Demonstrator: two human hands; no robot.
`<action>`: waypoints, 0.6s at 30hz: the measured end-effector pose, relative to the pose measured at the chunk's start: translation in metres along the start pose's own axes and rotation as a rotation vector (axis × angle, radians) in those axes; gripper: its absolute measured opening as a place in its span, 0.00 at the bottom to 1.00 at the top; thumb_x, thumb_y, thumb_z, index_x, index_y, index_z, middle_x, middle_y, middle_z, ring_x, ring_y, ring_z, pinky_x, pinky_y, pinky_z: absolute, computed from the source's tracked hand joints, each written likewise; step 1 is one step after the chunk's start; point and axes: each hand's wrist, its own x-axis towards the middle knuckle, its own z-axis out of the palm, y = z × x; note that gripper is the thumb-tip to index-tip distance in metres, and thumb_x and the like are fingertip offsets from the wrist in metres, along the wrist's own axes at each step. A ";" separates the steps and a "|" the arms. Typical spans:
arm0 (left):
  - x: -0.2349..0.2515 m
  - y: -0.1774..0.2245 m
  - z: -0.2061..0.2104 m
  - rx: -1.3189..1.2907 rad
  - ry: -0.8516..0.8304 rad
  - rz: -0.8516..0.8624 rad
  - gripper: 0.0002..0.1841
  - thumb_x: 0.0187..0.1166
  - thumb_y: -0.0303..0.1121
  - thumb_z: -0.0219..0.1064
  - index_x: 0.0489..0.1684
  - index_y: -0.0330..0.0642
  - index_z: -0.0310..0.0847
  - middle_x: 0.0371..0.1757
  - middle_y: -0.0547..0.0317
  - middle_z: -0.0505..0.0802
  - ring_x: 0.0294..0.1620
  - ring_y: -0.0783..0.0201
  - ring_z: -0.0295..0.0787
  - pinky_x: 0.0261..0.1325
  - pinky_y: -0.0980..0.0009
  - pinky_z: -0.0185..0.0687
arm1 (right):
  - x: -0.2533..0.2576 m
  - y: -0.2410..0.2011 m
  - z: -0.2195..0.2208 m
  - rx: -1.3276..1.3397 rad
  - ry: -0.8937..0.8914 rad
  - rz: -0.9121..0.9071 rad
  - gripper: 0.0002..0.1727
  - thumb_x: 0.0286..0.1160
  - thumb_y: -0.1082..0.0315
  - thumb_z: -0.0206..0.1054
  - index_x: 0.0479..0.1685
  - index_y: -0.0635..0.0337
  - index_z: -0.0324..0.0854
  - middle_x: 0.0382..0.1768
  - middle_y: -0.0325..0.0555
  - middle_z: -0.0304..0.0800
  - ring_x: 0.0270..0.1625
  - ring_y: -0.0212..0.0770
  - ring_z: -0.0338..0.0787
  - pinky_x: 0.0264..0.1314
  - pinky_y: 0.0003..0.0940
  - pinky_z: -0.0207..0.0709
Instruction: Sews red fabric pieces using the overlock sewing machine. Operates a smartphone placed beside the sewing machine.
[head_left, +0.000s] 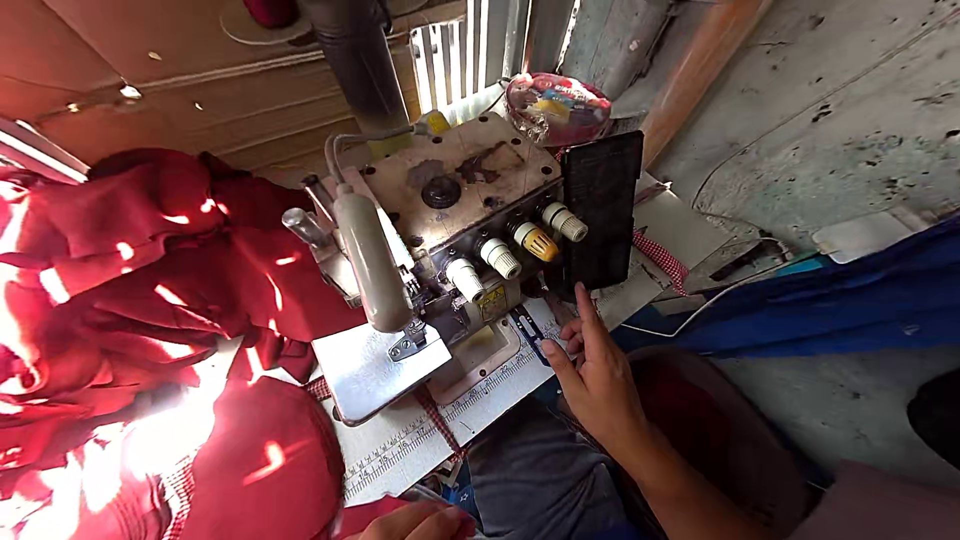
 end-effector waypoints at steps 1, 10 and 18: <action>-0.002 -0.006 0.008 -0.001 -0.016 -0.012 0.08 0.86 0.31 0.64 0.43 0.39 0.88 0.42 0.53 0.95 0.47 0.70 0.92 0.51 0.80 0.84 | 0.000 0.000 -0.002 0.035 0.005 -0.020 0.44 0.85 0.47 0.63 0.89 0.73 0.58 0.45 0.46 0.86 0.36 0.30 0.82 0.36 0.23 0.80; -0.004 -0.022 0.042 -0.054 0.076 -0.073 0.05 0.84 0.32 0.64 0.44 0.43 0.84 0.45 0.61 0.90 0.50 0.79 0.87 0.55 0.86 0.82 | -0.009 -0.053 0.022 1.122 -0.679 -0.249 0.35 0.76 0.45 0.72 0.68 0.69 0.81 0.58 0.50 0.92 0.61 0.37 0.89 0.66 0.36 0.83; 0.043 -0.061 -0.015 0.083 0.131 -0.161 0.07 0.81 0.36 0.70 0.44 0.46 0.92 0.45 0.67 0.95 0.45 0.79 0.90 0.49 0.82 0.87 | 0.002 -0.101 0.047 1.004 -0.565 -0.076 0.09 0.80 0.70 0.70 0.44 0.68 0.90 0.36 0.44 0.94 0.38 0.27 0.91 0.45 0.25 0.87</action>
